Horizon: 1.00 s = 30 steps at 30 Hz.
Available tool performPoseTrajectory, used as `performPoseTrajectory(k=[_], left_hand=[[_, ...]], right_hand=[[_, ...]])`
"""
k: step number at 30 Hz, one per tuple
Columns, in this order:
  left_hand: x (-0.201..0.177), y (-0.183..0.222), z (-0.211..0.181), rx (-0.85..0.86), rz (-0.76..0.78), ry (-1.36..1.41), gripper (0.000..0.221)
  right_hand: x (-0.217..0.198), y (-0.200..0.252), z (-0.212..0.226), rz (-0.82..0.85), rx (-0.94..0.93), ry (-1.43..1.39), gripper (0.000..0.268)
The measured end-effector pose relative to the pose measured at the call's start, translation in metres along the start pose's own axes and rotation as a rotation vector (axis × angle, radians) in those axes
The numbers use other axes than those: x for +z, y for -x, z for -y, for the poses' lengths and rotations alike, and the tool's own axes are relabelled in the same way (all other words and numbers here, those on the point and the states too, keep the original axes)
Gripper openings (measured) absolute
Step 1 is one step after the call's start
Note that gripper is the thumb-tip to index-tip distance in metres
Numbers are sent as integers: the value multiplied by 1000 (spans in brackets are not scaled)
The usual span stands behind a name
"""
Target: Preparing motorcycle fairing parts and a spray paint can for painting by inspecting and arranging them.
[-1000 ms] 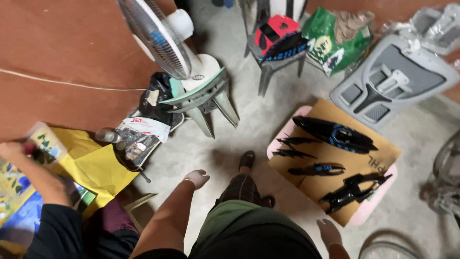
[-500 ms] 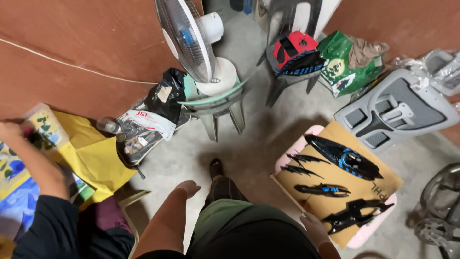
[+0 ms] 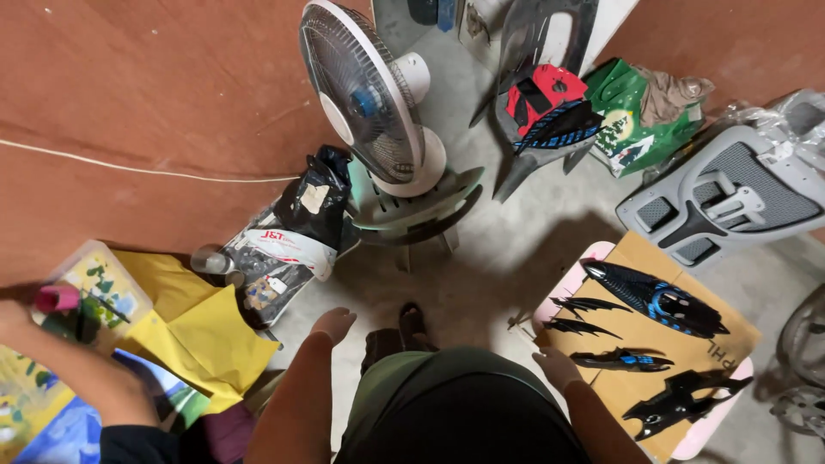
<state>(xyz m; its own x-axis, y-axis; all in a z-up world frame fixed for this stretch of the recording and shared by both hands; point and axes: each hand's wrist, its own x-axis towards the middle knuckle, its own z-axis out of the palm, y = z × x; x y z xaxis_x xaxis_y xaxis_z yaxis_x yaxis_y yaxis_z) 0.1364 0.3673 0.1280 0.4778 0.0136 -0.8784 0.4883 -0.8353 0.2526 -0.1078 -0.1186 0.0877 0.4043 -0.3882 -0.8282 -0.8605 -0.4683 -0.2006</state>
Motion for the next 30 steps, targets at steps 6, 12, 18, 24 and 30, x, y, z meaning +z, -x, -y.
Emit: performPoseTrajectory(k=[6, 12, 18, 24, 30], left_hand=[[-8, -53, 72, 120, -150, -21, 66], [19, -109, 141, 55, -98, -34, 69], [12, -114, 153, 77, -94, -29, 66], [-30, -98, 120, 99, -130, 87, 65], [-16, -117, 132, 133, -132, 106, 62]], right_hand=[[35, -64, -30, -45, -82, 36, 80], [38, -75, -29, -22, -81, 88, 79], [-7, 8, 43, -56, -113, -238, 69], [12, -83, 19, -99, -112, 98, 74], [-2, -57, 73, -96, -202, 202, 70]])
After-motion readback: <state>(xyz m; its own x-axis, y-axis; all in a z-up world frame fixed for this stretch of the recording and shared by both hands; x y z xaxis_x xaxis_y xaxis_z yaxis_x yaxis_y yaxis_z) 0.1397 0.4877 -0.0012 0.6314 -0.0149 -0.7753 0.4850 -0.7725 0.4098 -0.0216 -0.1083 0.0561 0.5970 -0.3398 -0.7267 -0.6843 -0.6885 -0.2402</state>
